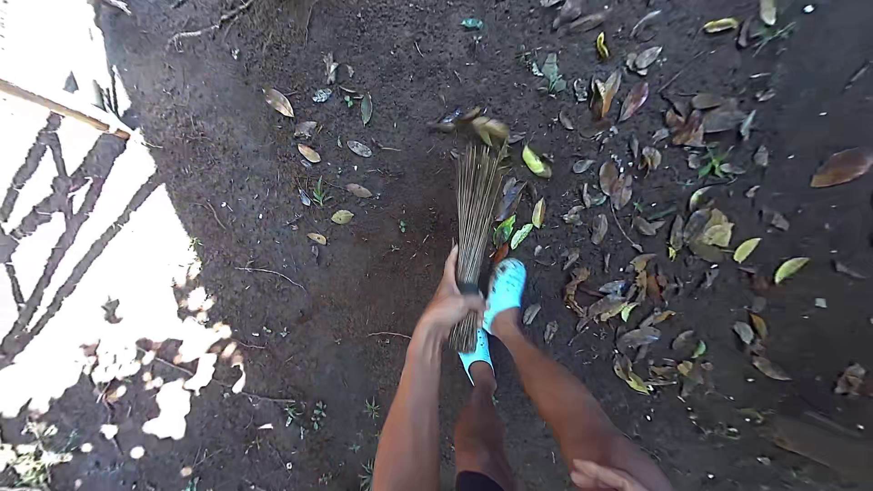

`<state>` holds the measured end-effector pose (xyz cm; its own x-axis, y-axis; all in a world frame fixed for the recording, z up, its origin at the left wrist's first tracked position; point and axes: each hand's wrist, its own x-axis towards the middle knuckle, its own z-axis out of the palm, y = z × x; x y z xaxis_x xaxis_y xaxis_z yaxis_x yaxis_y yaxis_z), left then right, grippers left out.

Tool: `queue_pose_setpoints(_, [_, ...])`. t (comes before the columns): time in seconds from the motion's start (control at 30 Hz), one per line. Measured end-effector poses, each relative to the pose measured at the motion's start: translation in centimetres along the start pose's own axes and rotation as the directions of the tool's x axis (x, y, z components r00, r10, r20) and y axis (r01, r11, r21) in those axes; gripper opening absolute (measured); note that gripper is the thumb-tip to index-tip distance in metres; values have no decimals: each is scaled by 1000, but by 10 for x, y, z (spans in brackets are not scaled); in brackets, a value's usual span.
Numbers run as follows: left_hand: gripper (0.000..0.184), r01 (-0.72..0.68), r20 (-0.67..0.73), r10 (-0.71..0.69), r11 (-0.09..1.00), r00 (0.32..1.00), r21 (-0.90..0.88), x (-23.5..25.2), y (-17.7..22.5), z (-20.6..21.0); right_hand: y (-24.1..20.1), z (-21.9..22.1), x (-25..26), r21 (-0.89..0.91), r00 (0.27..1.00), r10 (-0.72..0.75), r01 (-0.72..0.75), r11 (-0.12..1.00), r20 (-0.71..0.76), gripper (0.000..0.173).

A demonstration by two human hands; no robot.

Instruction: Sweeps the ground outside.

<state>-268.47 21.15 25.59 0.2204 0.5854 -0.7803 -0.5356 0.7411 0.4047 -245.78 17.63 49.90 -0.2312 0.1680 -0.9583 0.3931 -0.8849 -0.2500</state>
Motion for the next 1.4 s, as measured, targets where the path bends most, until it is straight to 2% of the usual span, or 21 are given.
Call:
queue_pose_setpoints(0.1, [124, -12, -175, -7, 994, 985, -109, -96, 3, -48, -66, 37, 21, -51, 998, 52, -52, 997, 18, 43])
queue_pose_setpoints(0.2, [119, 22, -516, -98, 988, 851, -152, -158, -12, -164, 4, 12, 50, -48, 983, -159, 164, 985, 93, 40])
queue_pose_setpoints(0.27, [105, 56, -667, -155, 984, 729, -168, -154, -11, -237, 26, 10, 69, -28, 969, -234, 237, 971, 86, 36])
queue_pose_setpoints(0.33, [65, 57, -721, -178, 980, 670, -190, -100, 7, -274, 4, 18, 89, -5, 974, -208, 209, 978, 88, 34])
queue_pose_setpoints(0.37, [42, 76, -723, -211, 974, 658, -214, -67, 19, -272, -10, 23, 90, 5, 978, -188, 188, 982, 86, 35])
queue_pose_setpoints(0.4, [34, 108, -710, -258, 962, 656, -250, -29, 35, -257, -22, 29, 89, 11, 982, -173, 173, 985, 76, 37])
queue_pose_setpoints(0.43, [42, 115, -692, -277, 955, 667, -273, 13, 52, -233, -33, 32, 91, 17, 984, -168, 167, 986, 52, 37])
queue_pose_setpoints(0.5, [84, 106, -591, -220, 969, 776, -221, 75, 82, -170, -50, 35, 92, 47, 991, -132, 131, 990, 10, 37])
queue_pose_setpoints(0.57, [116, 67, -391, -109, 991, 914, -117, 83, 106, -121, -64, 41, 90, 49, 996, -86, 87, 995, -12, 35])
queue_pose_setpoints(0.67, [123, 31, -123, -44, 994, 991, -108, 23, 139, -93, -89, 49, 83, -27, 999, -43, 42, 999, -28, 36])
queue_pose_setpoints(0.77, [121, 35, -308, -105, 974, 946, -225, -58, 134, -152, -112, 49, 80, -51, 998, -33, 31, 998, -55, 36])
queue_pose_setpoints(0.83, [117, 41, -538, -200, 955, 819, -294, -93, 99, -223, -121, 49, 83, -59, 997, -23, 19, 998, -72, 36])
queue_pose_setpoints(0.87, [108, 40, -621, -257, 939, 741, -341, -100, 79, -257, -125, 48, 87, -63, 997, -17, 13, 998, -77, 36])
queue_pose_setpoints(0.93, [63, 34, -674, -368, 890, 640, -454, -92, 53, -308, -129, 52, 96, -63, 997, -13, 8, 998, -82, 35])
queue_pose_setpoints(0.97, [41, 54, -660, -408, 872, 631, -487, -78, 48, -321, -131, 55, 100, -58, 997, -11, 7, 998, -81, 34])
queue_pose_setpoints(1.0, [37, 95, -624, -424, 867, 656, -490, -63, 49, -323, -135, 56, 102, -58, 997, -6, 2, 998, -76, 34])
queue_pose_setpoints(1.07, [78, 189, -477, -374, 901, 795, -392, -36, 68, -303, -144, 57, 106, -57, 996, -14, 9, 998, -85, 35])
queue_pose_setpoints(1.13, [117, 249, -255, -298, 946, 920, -208, -51, 95, -264, -149, 55, 103, -67, 994, -18, 10, 998, -108, 36])
queue_pose_setpoints(1.23, [139, 188, -16, -190, 978, 982, -89, -106, 142, -231, -162, 48, 100, -84, 993, -10, 0, 996, -114, 35])
queue_pose_setpoints(1.33, [128, 140, -281, -158, 987, 947, -83, -130, 151, -269, -178, 43, 97, -92, 994, -14, 4, 996, -106, 36])
queue_pose_setpoints(1.4, [111, 191, -574, -212, 977, 791, -98, -97, 159, -301, -189, 43, 99, -100, 995, -28, 19, 995, -92, 36])
